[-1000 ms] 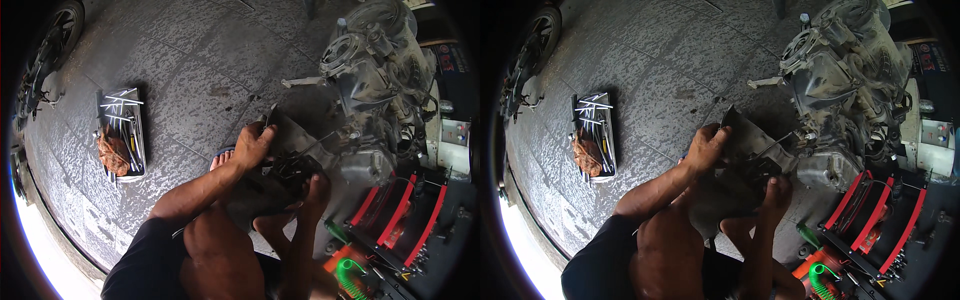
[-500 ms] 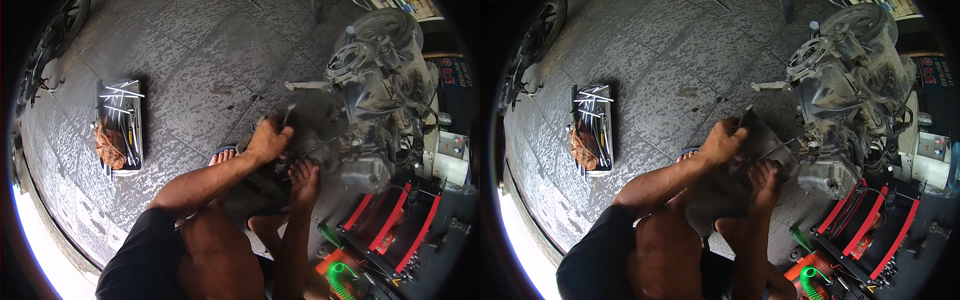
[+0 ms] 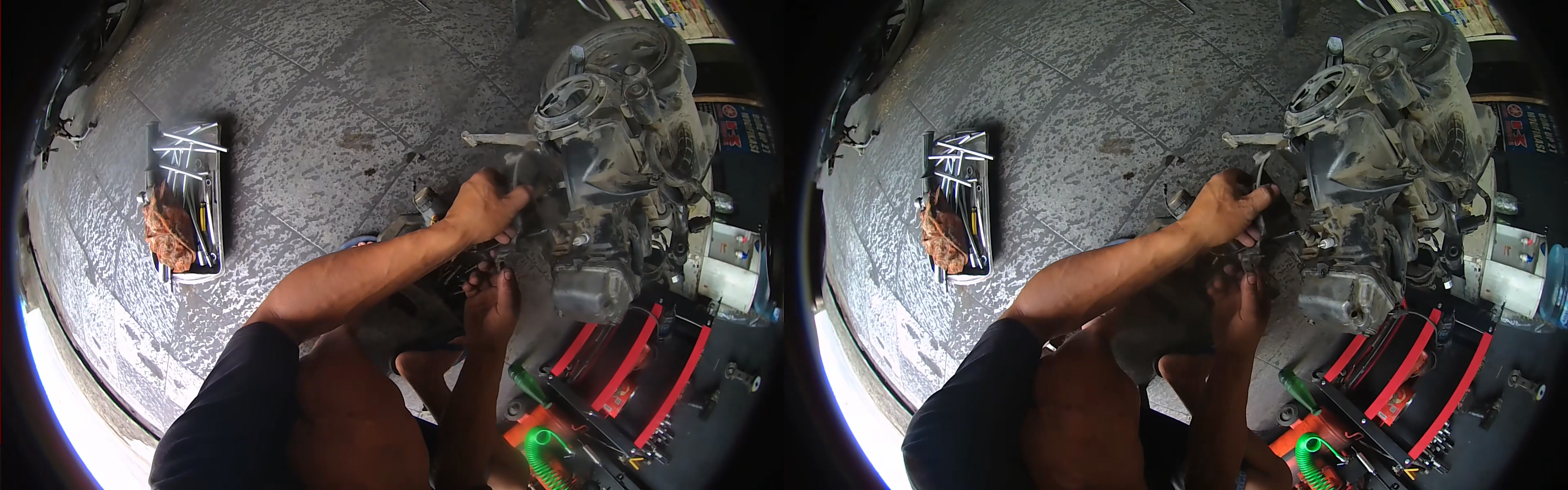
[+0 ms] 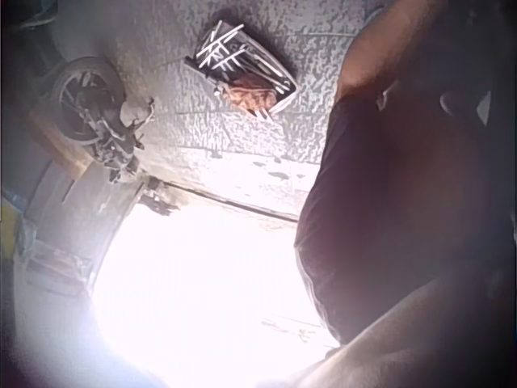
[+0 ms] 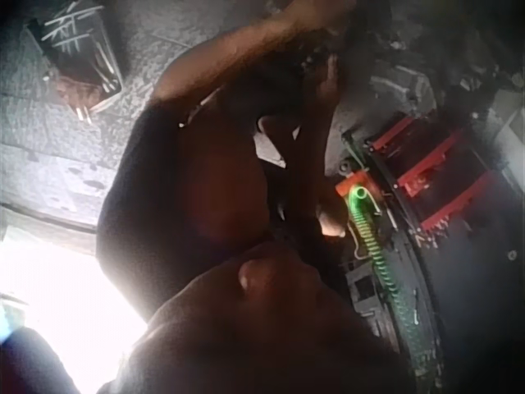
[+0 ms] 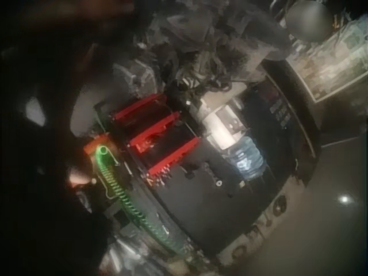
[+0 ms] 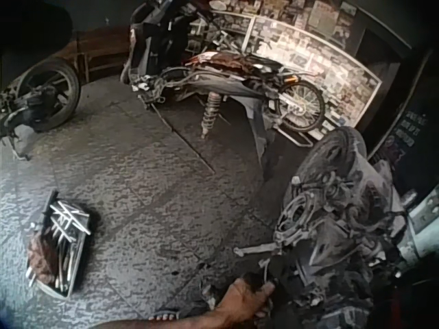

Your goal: The person works on a detached motorcycle engine by hand, removing and adjusting various plastic covers and metal components while the engine sits on the floor.

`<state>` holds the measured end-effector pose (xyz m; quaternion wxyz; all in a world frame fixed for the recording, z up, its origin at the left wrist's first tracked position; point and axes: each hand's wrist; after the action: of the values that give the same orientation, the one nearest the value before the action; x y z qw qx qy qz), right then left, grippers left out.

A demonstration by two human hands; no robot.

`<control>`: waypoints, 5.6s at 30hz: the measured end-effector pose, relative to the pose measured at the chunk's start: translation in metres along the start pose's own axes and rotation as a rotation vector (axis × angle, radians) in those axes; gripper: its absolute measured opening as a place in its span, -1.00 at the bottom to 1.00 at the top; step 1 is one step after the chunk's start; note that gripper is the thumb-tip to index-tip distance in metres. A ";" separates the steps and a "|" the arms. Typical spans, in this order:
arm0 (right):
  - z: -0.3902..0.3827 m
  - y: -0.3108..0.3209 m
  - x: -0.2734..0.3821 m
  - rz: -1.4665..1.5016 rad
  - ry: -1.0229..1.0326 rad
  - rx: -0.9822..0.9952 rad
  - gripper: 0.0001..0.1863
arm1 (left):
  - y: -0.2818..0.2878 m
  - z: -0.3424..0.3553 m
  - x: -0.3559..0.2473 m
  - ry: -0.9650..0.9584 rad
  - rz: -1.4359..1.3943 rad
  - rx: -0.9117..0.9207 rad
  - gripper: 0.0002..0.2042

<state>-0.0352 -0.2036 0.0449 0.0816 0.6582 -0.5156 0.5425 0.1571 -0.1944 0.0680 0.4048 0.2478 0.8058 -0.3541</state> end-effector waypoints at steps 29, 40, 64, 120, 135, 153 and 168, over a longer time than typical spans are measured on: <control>-0.003 0.006 0.012 0.290 -0.064 -0.123 -0.69 | 0.004 -0.015 0.007 -0.007 0.172 0.209 -0.25; 0.030 0.081 0.067 0.208 0.308 -0.350 -0.29 | -0.010 -0.005 0.025 -0.108 0.302 0.071 -0.37; 0.091 0.122 0.084 0.512 0.141 -0.042 -0.46 | -0.030 -0.013 0.016 -0.150 0.176 0.096 -0.31; -0.028 -0.033 0.020 -0.802 0.317 -0.371 -0.42 | -0.037 0.008 0.040 -0.379 0.063 -0.055 -0.38; 0.008 -0.035 0.017 -0.429 0.384 -0.443 -0.48 | -0.020 0.005 0.018 -0.334 0.091 0.104 -0.39; -0.065 -0.102 0.107 -1.429 0.122 -0.075 -0.67 | -0.034 0.006 0.031 -0.282 -0.044 0.086 -0.31; 0.048 -0.126 0.180 -2.300 0.782 0.444 -0.78 | -0.038 0.004 0.034 -0.268 -0.113 0.035 -0.37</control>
<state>0.0698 -0.2840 0.2262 0.5464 0.5220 0.5252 0.3913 0.1143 -0.2168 0.0523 0.4839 0.1593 0.7508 -0.4204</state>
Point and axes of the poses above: each hand's wrist, its own z-axis towards the middle knuckle, its own y-axis out of the back of the hand, x = y × z, and after that the axes turned 3 degrees about z, right-handed
